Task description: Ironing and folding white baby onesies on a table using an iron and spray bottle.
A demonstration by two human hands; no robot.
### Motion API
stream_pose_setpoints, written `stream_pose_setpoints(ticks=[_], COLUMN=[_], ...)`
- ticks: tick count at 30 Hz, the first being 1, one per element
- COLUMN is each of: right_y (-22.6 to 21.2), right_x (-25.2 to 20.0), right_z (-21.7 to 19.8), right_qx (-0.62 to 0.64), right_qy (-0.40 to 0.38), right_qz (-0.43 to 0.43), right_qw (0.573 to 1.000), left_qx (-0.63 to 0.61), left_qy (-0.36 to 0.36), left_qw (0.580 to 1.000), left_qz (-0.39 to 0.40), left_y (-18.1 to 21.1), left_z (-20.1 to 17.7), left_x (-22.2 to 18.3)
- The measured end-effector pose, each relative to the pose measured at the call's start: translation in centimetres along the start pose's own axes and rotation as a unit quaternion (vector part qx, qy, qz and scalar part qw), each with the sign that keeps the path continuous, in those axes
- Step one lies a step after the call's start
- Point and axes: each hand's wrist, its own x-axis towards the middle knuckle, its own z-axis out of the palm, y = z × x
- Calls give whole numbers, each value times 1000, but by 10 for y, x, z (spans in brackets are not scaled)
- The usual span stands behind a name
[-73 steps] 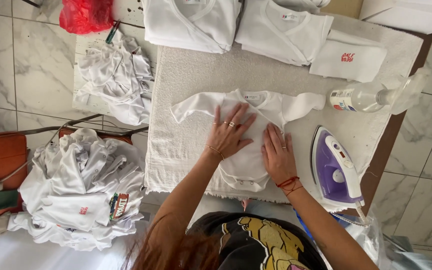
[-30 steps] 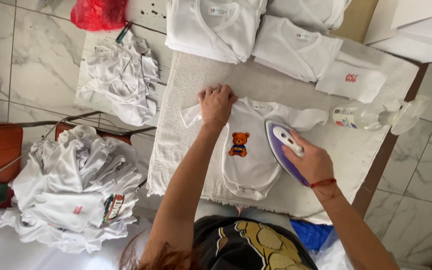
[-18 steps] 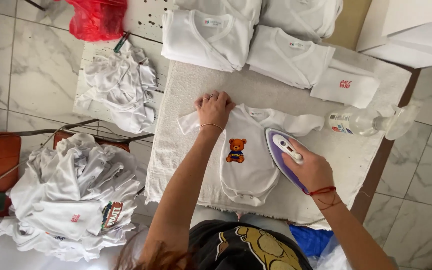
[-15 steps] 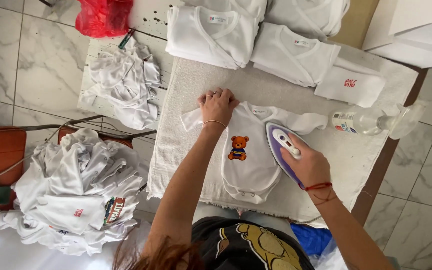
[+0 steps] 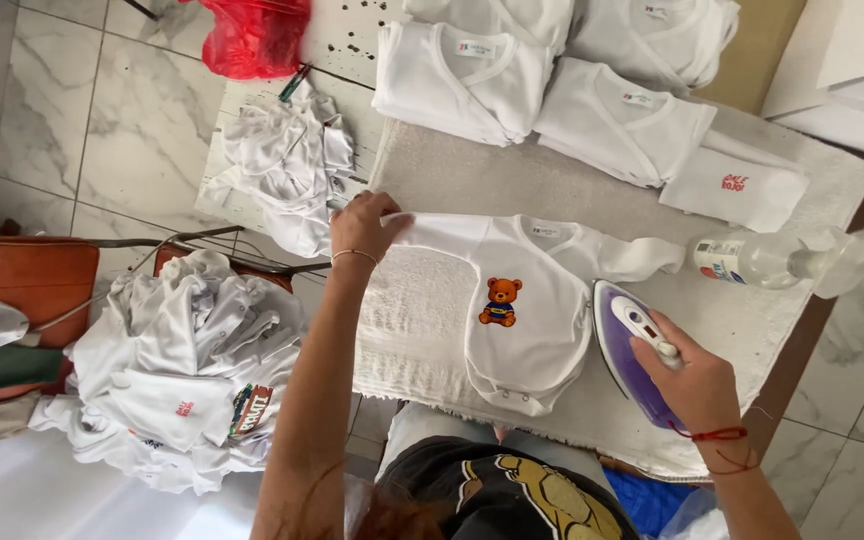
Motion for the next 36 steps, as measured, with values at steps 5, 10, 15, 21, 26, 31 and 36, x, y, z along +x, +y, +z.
stream_pose_setpoints(ticks=[5, 10, 15, 21, 26, 31, 36], right_y=[-75, -157, -200, -224, -222, -212, -122], right_x=[21, 65, 89, 103, 99, 81, 32], right_z=[15, 61, 106, 116, 121, 93, 17], right_qx=[-22, -103, -149, -194, -205, -171, -136], right_qy=[-3, -51, -69, -53, -27, -64, -31], right_qz=[-191, -380, -459, -450, -443, -400, -215], right_qw=[981, 918, 873, 870, 872, 898, 967], left_qx=[-100, -118, -276, -358, -351, -383, -705], left_qy=[188, 146, 186, 175, 166, 72, -80], left_qw=[966, 967, 922, 896, 893, 894, 651], left_qz=[-146, -171, -197, -196, -227, -219, -270], left_y=[0, -11, -28, -55, -33, -8, 45], left_z=[18, 45, 29, 25, 10, 17, -6], left_x=[-40, -47, -56, -76, -90, -95, -104])
